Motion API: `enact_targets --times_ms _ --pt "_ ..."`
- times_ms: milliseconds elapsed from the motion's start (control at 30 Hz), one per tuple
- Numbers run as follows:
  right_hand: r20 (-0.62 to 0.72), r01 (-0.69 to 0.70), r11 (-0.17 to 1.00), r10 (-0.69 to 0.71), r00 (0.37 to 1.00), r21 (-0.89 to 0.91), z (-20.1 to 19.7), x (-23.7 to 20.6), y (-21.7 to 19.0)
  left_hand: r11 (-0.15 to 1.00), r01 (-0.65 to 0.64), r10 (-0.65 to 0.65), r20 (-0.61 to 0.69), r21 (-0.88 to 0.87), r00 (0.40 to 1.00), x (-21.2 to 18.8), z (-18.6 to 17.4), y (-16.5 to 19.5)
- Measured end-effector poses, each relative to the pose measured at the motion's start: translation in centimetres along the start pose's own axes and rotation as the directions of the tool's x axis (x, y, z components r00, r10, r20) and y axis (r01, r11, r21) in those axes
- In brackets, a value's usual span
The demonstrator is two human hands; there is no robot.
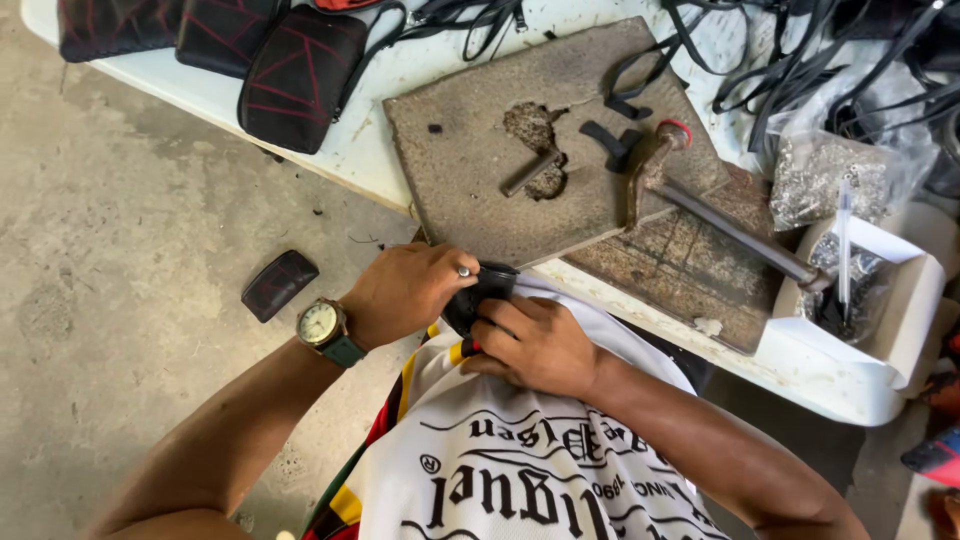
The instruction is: The person attaches metal hardware to small leather bags at a workbench. They pick a bag, fit a metal D-ring and strap to its edge, hammer rivets to secure the hardware, mark a spot with a pen, and place the finished bag with a pile of completed bags on the table.
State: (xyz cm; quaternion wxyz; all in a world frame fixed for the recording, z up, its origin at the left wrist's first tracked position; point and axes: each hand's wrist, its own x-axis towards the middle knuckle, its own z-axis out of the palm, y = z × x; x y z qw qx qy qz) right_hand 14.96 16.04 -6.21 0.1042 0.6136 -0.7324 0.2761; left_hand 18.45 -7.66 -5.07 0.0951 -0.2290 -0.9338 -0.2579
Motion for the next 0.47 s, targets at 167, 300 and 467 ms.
enact_targets --times_ms 167,300,467 --pt "-0.106 -0.032 0.999 0.034 0.994 0.019 0.7 1.4 0.3 0.998 0.030 -0.033 -0.059 -0.047 0.998 -0.1 0.5 -0.3" --pt "-0.155 -0.030 0.997 0.041 0.987 0.073 0.9 0.9 0.2 0.967 0.170 -0.179 -0.029 -0.190 0.983 -0.5 0.7 -1.1" --pt "-0.154 -0.034 0.995 0.048 0.987 0.092 0.4 1.0 0.1 0.959 0.156 -0.175 -0.058 -0.235 0.983 -0.5 0.6 -1.6"
